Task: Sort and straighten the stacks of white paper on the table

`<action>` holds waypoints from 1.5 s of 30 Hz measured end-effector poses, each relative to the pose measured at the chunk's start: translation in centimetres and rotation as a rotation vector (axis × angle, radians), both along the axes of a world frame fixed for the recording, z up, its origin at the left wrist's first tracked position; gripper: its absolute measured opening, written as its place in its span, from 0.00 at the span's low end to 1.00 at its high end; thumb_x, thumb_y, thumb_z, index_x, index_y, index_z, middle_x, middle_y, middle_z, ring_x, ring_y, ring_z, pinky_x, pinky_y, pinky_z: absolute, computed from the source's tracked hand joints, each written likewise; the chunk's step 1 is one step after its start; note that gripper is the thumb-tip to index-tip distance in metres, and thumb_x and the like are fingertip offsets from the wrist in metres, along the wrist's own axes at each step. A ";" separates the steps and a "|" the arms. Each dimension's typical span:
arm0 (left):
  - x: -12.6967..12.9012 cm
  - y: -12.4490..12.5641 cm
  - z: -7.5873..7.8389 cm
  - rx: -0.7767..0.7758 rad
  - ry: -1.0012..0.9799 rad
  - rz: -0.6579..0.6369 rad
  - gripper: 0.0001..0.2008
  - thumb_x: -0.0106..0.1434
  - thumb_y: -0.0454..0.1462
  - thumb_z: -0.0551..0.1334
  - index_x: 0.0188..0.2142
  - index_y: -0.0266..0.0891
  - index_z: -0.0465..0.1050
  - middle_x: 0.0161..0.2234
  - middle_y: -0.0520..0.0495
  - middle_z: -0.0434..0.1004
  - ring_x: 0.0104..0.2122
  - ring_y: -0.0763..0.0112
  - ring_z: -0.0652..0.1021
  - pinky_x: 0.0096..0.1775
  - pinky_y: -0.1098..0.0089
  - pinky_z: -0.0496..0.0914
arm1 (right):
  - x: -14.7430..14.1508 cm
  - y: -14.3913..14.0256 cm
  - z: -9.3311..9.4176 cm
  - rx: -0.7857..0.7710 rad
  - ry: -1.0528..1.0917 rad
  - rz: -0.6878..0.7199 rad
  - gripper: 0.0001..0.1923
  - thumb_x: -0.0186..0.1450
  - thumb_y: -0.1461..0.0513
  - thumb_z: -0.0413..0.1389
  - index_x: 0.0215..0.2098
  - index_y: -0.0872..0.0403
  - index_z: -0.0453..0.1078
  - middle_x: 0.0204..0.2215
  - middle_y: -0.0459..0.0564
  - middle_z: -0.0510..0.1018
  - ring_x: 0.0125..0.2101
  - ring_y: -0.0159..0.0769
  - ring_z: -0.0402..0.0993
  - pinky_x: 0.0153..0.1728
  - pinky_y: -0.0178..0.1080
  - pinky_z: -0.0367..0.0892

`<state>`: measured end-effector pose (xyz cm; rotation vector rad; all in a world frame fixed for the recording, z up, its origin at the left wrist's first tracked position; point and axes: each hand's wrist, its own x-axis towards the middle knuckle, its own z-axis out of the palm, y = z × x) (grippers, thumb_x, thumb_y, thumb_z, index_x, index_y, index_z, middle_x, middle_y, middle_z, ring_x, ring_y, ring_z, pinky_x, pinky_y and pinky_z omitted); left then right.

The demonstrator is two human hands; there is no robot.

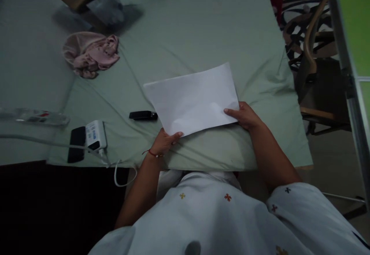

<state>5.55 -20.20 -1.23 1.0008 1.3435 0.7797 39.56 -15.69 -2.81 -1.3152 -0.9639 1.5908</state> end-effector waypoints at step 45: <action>-7.1 1.2 -0.4 0.249 0.212 0.647 0.06 0.59 0.38 0.64 0.36 0.38 0.73 0.24 0.53 0.75 0.18 0.77 0.67 0.23 0.75 0.60 | -4.8 1.8 4.1 -0.210 -0.122 0.037 0.12 0.55 0.61 0.71 0.28 0.54 0.72 0.22 0.47 0.76 0.16 0.27 0.67 0.11 0.28 0.62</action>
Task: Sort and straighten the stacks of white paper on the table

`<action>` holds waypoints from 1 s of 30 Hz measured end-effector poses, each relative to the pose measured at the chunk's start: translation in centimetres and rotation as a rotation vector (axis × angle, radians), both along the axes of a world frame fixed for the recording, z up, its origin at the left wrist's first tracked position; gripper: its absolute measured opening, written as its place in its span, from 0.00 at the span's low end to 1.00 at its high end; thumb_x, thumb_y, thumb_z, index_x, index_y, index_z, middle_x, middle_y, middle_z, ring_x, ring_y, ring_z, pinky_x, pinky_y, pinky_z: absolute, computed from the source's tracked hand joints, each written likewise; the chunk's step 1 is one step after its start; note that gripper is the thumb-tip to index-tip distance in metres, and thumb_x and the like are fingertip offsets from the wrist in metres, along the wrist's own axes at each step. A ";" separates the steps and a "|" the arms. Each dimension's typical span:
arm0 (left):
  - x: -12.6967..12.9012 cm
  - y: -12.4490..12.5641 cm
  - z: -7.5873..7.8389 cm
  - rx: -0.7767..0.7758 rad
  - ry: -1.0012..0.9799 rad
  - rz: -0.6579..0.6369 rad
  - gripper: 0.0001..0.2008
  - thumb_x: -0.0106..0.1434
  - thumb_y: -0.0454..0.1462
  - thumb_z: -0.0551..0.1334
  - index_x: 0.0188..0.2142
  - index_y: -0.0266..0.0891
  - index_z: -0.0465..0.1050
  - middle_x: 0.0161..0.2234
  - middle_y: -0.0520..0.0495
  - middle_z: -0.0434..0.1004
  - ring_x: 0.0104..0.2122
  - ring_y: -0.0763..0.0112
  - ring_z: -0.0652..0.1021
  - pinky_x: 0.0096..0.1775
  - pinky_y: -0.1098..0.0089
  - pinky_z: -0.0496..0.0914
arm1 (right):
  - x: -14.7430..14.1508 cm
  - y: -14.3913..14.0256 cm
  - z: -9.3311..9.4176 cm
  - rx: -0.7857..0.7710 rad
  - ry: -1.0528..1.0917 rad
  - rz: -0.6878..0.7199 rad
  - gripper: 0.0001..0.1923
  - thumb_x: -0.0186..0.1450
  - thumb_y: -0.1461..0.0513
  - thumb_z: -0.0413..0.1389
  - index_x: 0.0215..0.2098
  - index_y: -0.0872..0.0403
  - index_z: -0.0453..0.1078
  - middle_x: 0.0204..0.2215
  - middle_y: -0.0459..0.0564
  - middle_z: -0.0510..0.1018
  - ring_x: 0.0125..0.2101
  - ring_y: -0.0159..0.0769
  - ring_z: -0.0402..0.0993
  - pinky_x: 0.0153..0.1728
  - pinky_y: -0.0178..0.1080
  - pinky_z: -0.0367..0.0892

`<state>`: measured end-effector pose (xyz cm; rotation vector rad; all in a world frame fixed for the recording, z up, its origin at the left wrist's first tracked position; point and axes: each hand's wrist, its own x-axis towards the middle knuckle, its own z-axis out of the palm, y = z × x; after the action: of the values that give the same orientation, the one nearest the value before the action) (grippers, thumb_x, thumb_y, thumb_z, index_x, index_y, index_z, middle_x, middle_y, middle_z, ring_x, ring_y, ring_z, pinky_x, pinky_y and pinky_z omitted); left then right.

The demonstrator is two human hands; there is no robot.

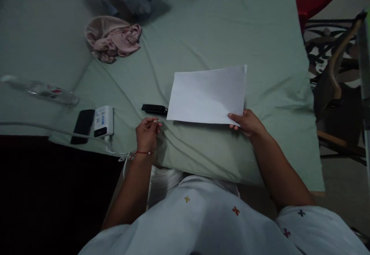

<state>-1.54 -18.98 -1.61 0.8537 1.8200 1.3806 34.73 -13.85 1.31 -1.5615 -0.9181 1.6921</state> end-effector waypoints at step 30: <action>-1.4 0.9 -1.7 0.107 0.869 -0.431 0.41 0.51 0.21 0.53 0.65 0.40 0.72 0.67 0.43 0.70 0.70 0.62 0.65 0.71 0.57 0.56 | -4.6 1.4 -2.0 0.049 0.001 0.013 0.09 0.59 0.59 0.67 0.31 0.53 0.72 0.26 0.52 0.79 0.23 0.33 0.72 0.18 0.33 0.69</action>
<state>-2.94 -18.06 -3.26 1.9901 1.9669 0.8757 30.18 -12.50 -0.74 -1.5256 -0.9638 1.6668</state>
